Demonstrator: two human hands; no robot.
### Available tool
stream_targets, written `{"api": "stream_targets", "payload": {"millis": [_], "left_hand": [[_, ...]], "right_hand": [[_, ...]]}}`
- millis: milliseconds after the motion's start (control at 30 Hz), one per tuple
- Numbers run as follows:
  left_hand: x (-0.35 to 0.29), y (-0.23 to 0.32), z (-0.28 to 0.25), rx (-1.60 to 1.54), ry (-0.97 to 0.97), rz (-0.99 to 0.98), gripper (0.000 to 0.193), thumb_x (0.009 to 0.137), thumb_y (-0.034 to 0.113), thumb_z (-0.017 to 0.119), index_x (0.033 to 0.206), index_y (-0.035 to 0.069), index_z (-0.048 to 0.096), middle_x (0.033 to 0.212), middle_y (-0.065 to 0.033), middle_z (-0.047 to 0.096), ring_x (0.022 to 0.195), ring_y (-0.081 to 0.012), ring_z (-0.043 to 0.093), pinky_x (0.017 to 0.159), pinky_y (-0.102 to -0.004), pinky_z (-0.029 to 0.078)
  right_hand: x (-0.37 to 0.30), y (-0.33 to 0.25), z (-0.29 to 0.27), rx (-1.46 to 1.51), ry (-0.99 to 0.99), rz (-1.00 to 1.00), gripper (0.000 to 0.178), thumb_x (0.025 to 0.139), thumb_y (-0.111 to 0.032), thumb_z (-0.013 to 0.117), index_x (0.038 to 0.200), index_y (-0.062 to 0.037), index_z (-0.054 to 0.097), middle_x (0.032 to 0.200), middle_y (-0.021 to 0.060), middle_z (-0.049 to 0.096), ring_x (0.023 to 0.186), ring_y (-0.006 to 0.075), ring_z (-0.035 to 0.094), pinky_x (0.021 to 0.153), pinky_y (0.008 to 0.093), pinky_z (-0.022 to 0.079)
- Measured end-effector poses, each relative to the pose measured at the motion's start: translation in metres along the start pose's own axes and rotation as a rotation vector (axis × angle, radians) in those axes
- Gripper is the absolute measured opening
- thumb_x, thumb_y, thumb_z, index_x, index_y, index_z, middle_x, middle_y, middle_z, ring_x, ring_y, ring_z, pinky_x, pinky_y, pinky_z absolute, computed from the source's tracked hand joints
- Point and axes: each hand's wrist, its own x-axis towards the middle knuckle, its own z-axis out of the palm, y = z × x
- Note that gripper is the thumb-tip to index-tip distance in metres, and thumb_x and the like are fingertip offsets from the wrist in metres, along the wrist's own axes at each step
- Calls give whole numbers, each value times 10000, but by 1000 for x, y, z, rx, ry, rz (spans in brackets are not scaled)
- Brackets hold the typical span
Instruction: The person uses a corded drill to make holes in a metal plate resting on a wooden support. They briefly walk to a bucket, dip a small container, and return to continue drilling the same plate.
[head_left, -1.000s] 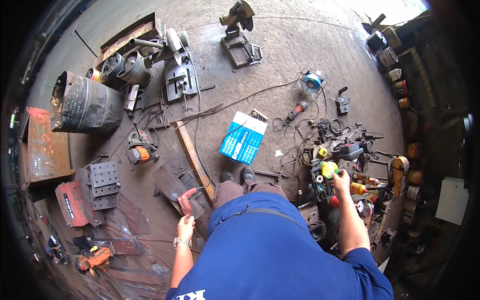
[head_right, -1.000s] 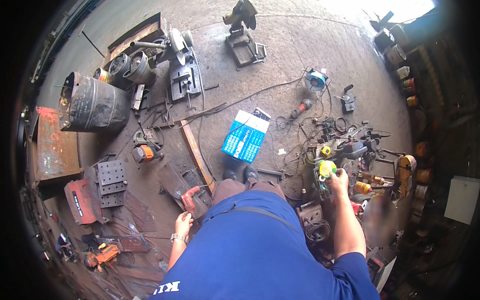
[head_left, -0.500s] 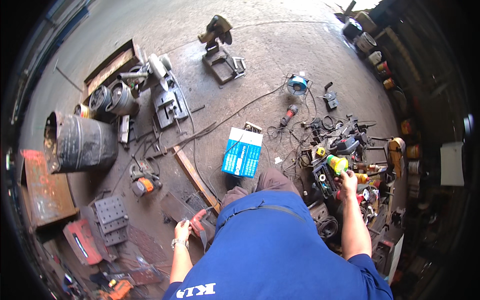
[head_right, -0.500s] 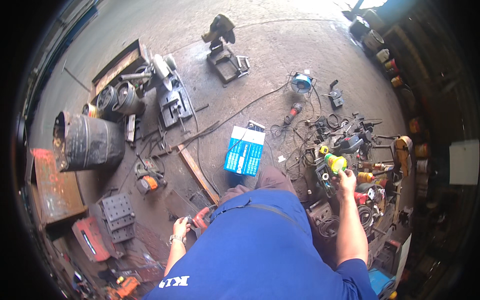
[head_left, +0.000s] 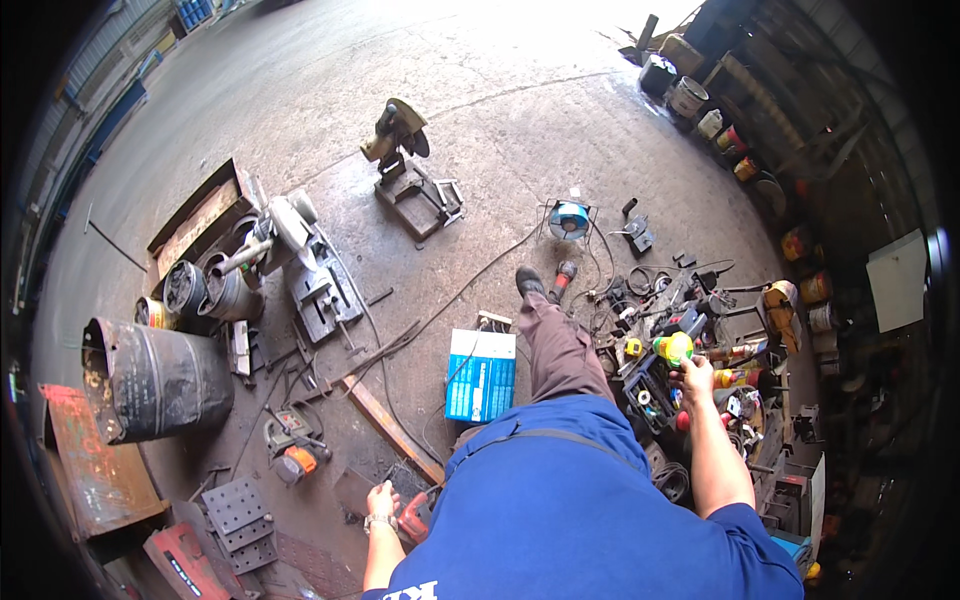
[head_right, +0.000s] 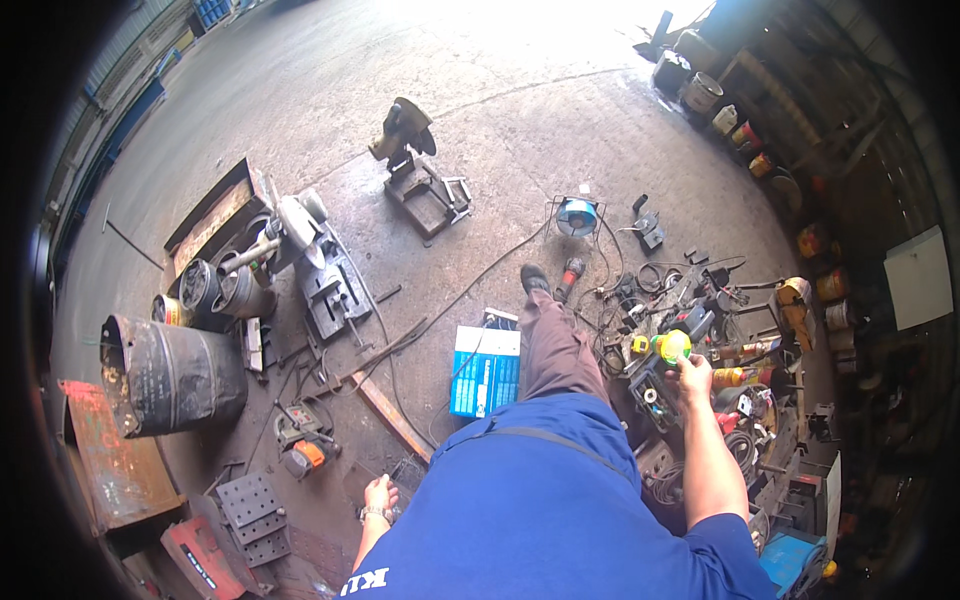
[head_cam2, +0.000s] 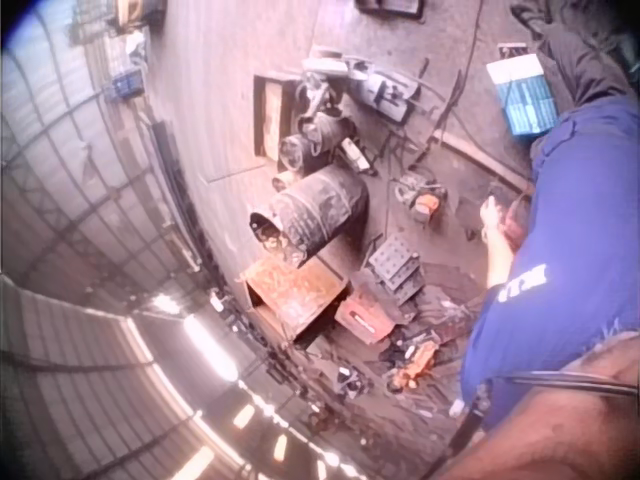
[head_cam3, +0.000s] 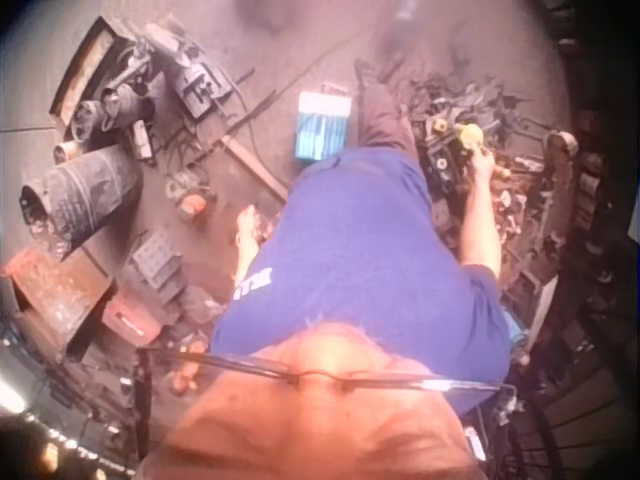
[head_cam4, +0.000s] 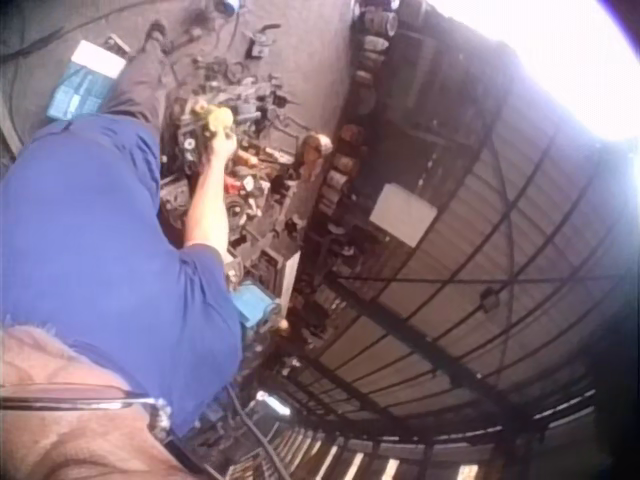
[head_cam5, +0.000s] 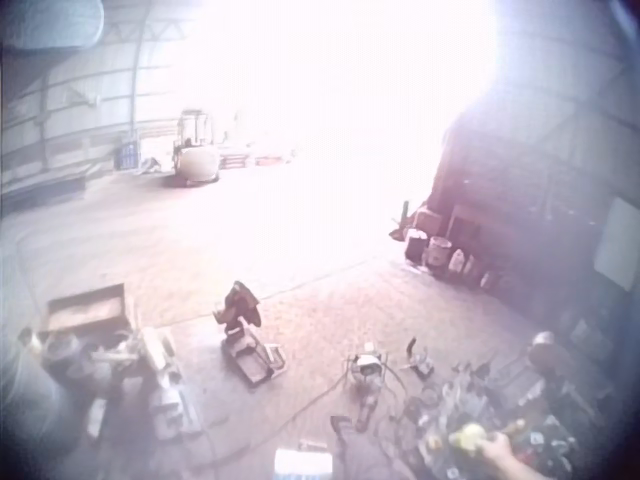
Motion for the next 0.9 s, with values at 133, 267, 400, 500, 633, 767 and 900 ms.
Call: {"api": "stream_targets", "payload": {"millis": [133,267,400,500,633,767,900], "left_hand": [[7,48,54,104,31,-32,344,960,273,660,1199,30,613,998,-61,675,748,-166,667,557,-286,529],[19,120,119,202,7,6,341,959,263,666,1196,21,620,997,-56,677,736,-152,666,542,-272,521],[6,221,208,135,-108,129,296,967,233,652,1162,11,627,889,-67,660,672,-136,598,523,-284,491],[19,264,242,126,-176,-11,334,957,225,650,1154,-44,644,1028,-194,695,890,-288,699,700,-366,573],[-9,421,363,783,-210,301,555,893,284,724,1279,-87,580,1243,-255,655,1176,-318,629,1023,-401,468],[8,558,427,342,-109,258,460,983,244,633,1351,-15,539,1233,-153,654,946,-198,701,719,-300,556],[19,659,460,470,-81,331,454,974,246,641,1326,-25,549,1164,-134,671,902,-207,698,682,-305,552]], "right_hand": [[78,-35,71,-4,-45,-10,277,942,-148,655,1138,20,555,937,113,647,622,179,654,537,328,555],[202,-78,165,44,-67,-55,273,952,-150,639,1141,17,532,871,97,640,591,162,639,511,321,545],[358,-141,262,71,-99,-176,229,932,-144,673,1047,7,547,802,99,634,560,157,634,477,314,531],[421,-209,336,80,-138,-210,202,928,-134,679,993,0,543,792,95,648,571,160,649,471,305,519],[476,-300,351,101,-189,-188,202,922,-134,692,988,-11,546,792,89,658,584,162,661,485,292,519],[509,-349,351,134,-196,-167,185,915,-96,697,968,41,584,816,110,683,620,165,690,507,280,549],[536,-354,340,161,-131,-50,181,920,-96,685,974,45,584,790,125,677,575,169,679,463,287,538]]}}
